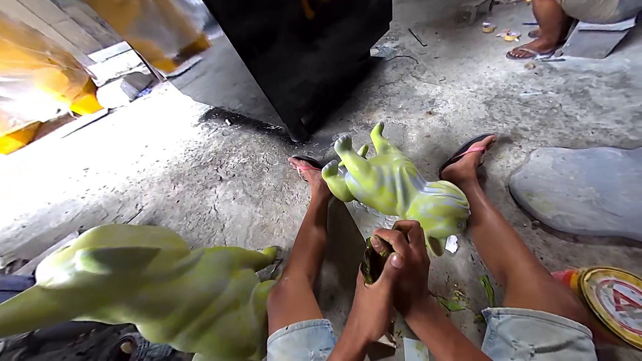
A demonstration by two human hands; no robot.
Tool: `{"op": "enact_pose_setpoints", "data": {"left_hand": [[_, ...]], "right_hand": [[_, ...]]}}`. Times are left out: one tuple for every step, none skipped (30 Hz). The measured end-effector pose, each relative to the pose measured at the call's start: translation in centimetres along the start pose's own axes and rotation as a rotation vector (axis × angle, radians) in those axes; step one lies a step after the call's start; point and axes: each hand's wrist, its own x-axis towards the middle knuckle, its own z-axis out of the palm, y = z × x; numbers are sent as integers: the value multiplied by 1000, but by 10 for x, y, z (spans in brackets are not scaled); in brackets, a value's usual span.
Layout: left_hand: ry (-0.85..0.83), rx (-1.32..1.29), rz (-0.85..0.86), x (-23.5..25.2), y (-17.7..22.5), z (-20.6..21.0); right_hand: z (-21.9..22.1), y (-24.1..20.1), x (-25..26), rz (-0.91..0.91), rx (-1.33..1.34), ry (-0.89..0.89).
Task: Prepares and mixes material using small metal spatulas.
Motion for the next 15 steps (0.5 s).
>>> {"op": "enact_pose_setpoints", "data": {"left_hand": [[-14,23,-43,2,2,-1],[-43,47,-85,5,3,-3],[-77,73,-132,6,3,-6],[-117,91,-175,7,2,-9],[-154,93,-187,6,1,-11],[-157,65,-155,5,-1,-11],[-128,9,-95,2,-5,-10],[-73,-63,-14,0,-9,-7],[-22,-122,70,-2,-11,-5],[7,-163,142,-2,-11,-2],[35,-168,163,-3,-7,3],[44,-153,161,-3,-2,5],[61,-148,153,-1,1,5],[77,-166,143,4,5,5],[84,-178,131,7,8,4]], "right_hand": [[1,1,-2,-21,53,-3],[2,3,-4,-44,123,-13],[3,5,-5,-71,194,-41],[3,8,-6,-104,263,-81],[2,13,-5,-151,319,-127],[0,17,0,-209,350,-165],[-3,19,9,-261,358,-183],[-7,19,18,-280,333,-169],[-10,17,27,-249,280,-117],[-11,13,35,-178,195,-50],[-9,8,38,-97,107,-10],[-6,2,37,-42,39,-1],[-3,-3,32,-32,-12,4],[-1,-6,29,-61,-54,22],[0,-8,27,-111,-79,46]]}}
